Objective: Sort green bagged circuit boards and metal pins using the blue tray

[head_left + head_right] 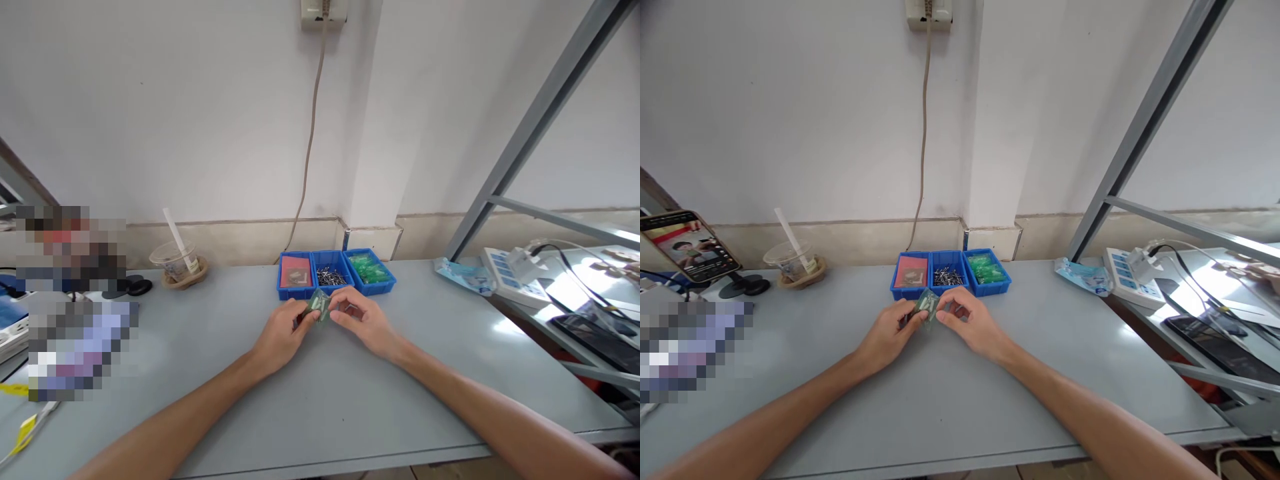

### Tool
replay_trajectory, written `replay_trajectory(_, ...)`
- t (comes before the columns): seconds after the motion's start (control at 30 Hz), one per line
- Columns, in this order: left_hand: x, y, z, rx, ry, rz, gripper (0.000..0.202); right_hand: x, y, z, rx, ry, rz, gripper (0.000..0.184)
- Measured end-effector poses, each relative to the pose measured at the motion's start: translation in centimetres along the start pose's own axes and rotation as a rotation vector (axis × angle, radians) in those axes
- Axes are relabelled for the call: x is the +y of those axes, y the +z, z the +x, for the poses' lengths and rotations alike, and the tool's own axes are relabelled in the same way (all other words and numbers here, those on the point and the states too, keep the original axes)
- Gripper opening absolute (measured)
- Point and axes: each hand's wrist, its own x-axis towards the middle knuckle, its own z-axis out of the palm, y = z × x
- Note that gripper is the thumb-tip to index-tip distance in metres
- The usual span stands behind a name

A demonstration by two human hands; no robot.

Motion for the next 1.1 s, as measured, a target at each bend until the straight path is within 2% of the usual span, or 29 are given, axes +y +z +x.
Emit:
replay_trajectory(0.1,-0.2,0.3,-0.1,-0.083,0.073,0.03,0.045,0.3,0.2,-0.2,0.034,-0.01,-0.045,0.026)
replay_trajectory(0.17,-0.2,0.4,-0.2,-0.112,0.115,0.049,0.046,0.3,0.1,-0.2,0.001,-0.01,-0.079,0.029)
replay_trajectory(0.3,-0.1,0.4,-0.3,-0.095,0.12,0.046,0.039,0.0,-0.5,-0.1,-0.063,-0.023,-0.154,0.033)
replay_trajectory(0.4,0.0,0.3,-0.3,-0.076,0.12,0.022,0.028,-0.4,-1.0,-0.1,-0.071,-0.08,-0.242,0.02)
replay_trajectory(0.53,0.2,0.1,-0.4,-0.048,0.068,-0.016,0.021,-1.0,-1.8,0.0,-0.057,-0.116,-0.319,0.015)
replay_trajectory(0.67,0.2,0.1,-0.5,-0.042,0.024,-0.045,0.022,-1.4,-3.8,0.5,-0.03,-0.143,-0.498,0.016)
replay_trajectory(0.77,0.2,0.1,-0.5,-0.044,0.013,-0.051,0.023,-1.7,-6.4,0.9,0.034,-0.245,-0.771,0.019)
replay_trajectory(0.9,0.4,0.0,-0.5,-0.044,0.004,-0.061,0.023,-1.7,-9.7,1.0,0.156,-0.26,-1.083,0.02)
replay_trajectory(1.0,0.6,-0.1,-0.4,-0.053,0.006,-0.053,0.023,-1.4,-10.8,0.8,0.172,-0.229,-1.21,0.021)
replay_trajectory(1.1,0.6,-0.1,-0.4,-0.056,0.013,-0.04,0.023,-0.9,-10.8,0.7,0.13,-0.209,-1.227,0.022)
